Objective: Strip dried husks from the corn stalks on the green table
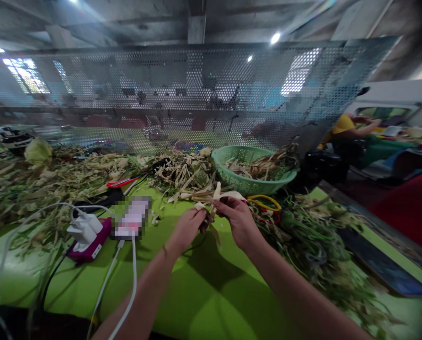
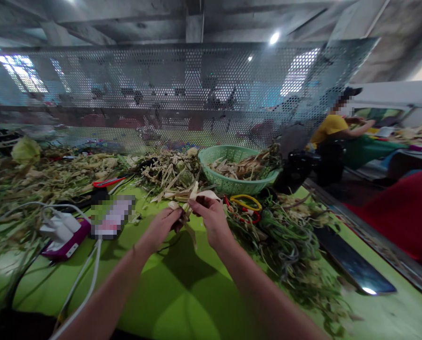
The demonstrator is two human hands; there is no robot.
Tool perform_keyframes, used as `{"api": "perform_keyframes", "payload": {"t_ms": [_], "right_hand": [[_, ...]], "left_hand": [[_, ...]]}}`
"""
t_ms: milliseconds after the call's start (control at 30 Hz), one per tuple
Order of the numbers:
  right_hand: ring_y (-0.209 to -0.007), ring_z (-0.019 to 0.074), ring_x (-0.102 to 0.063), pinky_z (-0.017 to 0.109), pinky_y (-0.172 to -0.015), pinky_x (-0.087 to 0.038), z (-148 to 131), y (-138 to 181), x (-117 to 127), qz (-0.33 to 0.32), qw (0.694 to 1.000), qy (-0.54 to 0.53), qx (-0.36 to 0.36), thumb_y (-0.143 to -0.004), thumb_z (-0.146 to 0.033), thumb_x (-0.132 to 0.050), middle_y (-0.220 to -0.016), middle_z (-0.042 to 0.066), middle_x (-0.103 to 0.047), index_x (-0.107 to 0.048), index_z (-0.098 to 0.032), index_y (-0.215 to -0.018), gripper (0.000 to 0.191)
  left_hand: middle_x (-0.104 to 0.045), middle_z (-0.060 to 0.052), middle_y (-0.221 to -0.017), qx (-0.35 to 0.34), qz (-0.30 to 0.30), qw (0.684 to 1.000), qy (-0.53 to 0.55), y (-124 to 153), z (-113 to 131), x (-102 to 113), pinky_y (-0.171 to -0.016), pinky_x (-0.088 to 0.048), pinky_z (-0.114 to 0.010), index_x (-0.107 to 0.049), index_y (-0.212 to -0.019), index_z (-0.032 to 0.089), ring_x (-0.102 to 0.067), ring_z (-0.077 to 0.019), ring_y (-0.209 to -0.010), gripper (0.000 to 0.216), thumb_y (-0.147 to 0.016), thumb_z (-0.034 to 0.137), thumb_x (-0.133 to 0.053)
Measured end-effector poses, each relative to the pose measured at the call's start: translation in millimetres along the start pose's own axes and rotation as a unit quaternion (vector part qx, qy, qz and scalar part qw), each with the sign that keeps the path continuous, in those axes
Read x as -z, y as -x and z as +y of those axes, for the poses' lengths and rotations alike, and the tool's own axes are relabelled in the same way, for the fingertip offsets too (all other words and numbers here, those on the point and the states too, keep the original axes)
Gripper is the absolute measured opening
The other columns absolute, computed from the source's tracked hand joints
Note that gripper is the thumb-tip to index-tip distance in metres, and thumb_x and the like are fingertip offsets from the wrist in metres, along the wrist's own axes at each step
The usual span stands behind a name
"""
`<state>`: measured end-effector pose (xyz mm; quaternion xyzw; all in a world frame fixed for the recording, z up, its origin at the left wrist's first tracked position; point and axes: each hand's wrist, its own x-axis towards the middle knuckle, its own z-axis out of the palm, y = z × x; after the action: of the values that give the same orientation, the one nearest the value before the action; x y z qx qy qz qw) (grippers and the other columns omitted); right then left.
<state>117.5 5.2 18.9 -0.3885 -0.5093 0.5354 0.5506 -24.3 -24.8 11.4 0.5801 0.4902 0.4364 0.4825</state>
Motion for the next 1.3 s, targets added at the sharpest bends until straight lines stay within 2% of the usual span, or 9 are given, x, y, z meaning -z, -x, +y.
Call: {"api": "perform_keyframes", "payload": {"t_ms": [200,300,467,567,700,867,1000,1100,1300], "right_hand": [[-0.071,0.0149,-0.051,0.028,-0.067,-0.041,-6,0,2,0.054,0.990,0.082,0.100,-0.066,-0.036,-0.076,-0.075,0.000,-0.059,-0.062,-0.018,-0.084,0.029],[-0.073,0.0150,-0.052,0.027,-0.068,-0.042,-8,1,4,0.059,0.989,0.088,0.108,-0.070,-0.037,-0.073,-0.079,0.001,-0.061,-0.065,-0.019,-0.082,0.023],[-0.062,0.0127,-0.054,0.027,-0.063,-0.045,-14,2,5,-0.024,0.998,0.005,0.057,-0.073,-0.038,-0.070,-0.076,0.001,-0.064,-0.065,-0.020,-0.084,0.021],[-0.060,0.0130,-0.054,0.026,-0.057,-0.043,-12,0,8,-0.071,0.996,0.045,0.040,-0.073,-0.039,-0.070,-0.070,0.001,-0.063,-0.065,-0.019,-0.081,0.023],[-0.061,0.0130,-0.052,0.024,-0.056,-0.040,-4,-4,12,-0.114,0.967,0.209,0.090,-0.075,-0.034,-0.066,-0.067,0.000,-0.062,-0.069,-0.018,-0.077,0.017],[-0.059,0.0125,-0.050,0.023,-0.056,-0.037,-4,0,12,-0.122,0.910,0.359,0.167,-0.076,-0.021,-0.060,-0.065,-0.001,-0.062,-0.069,-0.019,-0.080,0.010],[-0.056,0.0123,-0.049,0.022,-0.053,-0.034,-10,4,10,-0.125,0.899,0.378,0.185,-0.077,-0.024,-0.061,-0.062,-0.001,-0.061,-0.067,-0.020,-0.074,0.008],[-0.057,0.0133,-0.050,0.023,-0.054,-0.034,-12,5,9,-0.124,0.892,0.387,0.197,-0.076,-0.023,-0.061,-0.064,-0.001,-0.062,-0.068,-0.020,-0.075,0.008],[-0.057,0.0128,-0.052,0.023,-0.056,-0.035,-16,7,8,-0.109,0.878,0.416,0.212,-0.073,-0.015,-0.058,-0.066,-0.001,-0.065,-0.070,-0.022,-0.077,0.014]], "left_hand": [[-0.051,-0.001,-0.062,-0.020,0.042,0.991,-0.123,-2,-10,0,-0.059,-0.032,-0.027,-0.049,-0.063,0.019,-0.045,-0.0145,-0.061,0.029,-0.086,0.033,-0.038],[-0.056,-0.002,-0.069,-0.018,0.040,0.993,-0.113,-3,-15,-1,-0.060,-0.034,-0.025,-0.055,-0.071,0.018,-0.048,-0.0146,-0.066,0.024,-0.084,0.031,-0.040],[-0.054,0.000,-0.064,0.037,0.028,0.998,-0.050,-9,-25,-1,-0.053,-0.032,-0.023,-0.056,-0.073,0.017,-0.044,-0.0117,-0.056,0.020,-0.082,0.031,-0.045],[-0.053,0.001,-0.062,0.049,0.050,0.998,0.002,-11,-25,-1,-0.050,-0.033,-0.023,-0.053,-0.073,0.017,-0.043,-0.0102,-0.051,0.013,-0.079,0.029,-0.050],[-0.051,0.003,-0.060,0.049,0.046,0.994,0.085,-9,-15,-1,-0.048,-0.035,-0.022,-0.051,-0.075,0.018,-0.043,-0.0088,-0.047,0.006,-0.077,0.024,-0.051],[-0.054,0.001,-0.056,0.041,0.026,0.997,0.053,-2,-5,1,-0.051,-0.035,-0.023,-0.052,-0.067,0.018,-0.046,-0.0105,-0.050,0.013,-0.076,0.019,-0.043],[-0.056,-0.001,-0.060,0.025,0.033,0.999,0.027,1,-3,5,-0.051,-0.033,-0.024,-0.052,-0.065,0.018,-0.047,-0.0123,-0.055,0.018,-0.079,0.023,-0.041],[-0.058,-0.002,-0.062,0.010,0.002,1.000,0.026,1,-1,8,-0.050,-0.030,-0.024,-0.053,-0.069,0.018,-0.042,-0.0125,-0.054,0.020,-0.080,0.024,-0.037],[-0.057,0.002,-0.062,0.001,-0.029,0.998,0.047,2,0,14,-0.055,-0.033,-0.024,-0.050,-0.086,0.019,-0.044,-0.0122,-0.058,0.020,-0.069,0.014,-0.042]]}}
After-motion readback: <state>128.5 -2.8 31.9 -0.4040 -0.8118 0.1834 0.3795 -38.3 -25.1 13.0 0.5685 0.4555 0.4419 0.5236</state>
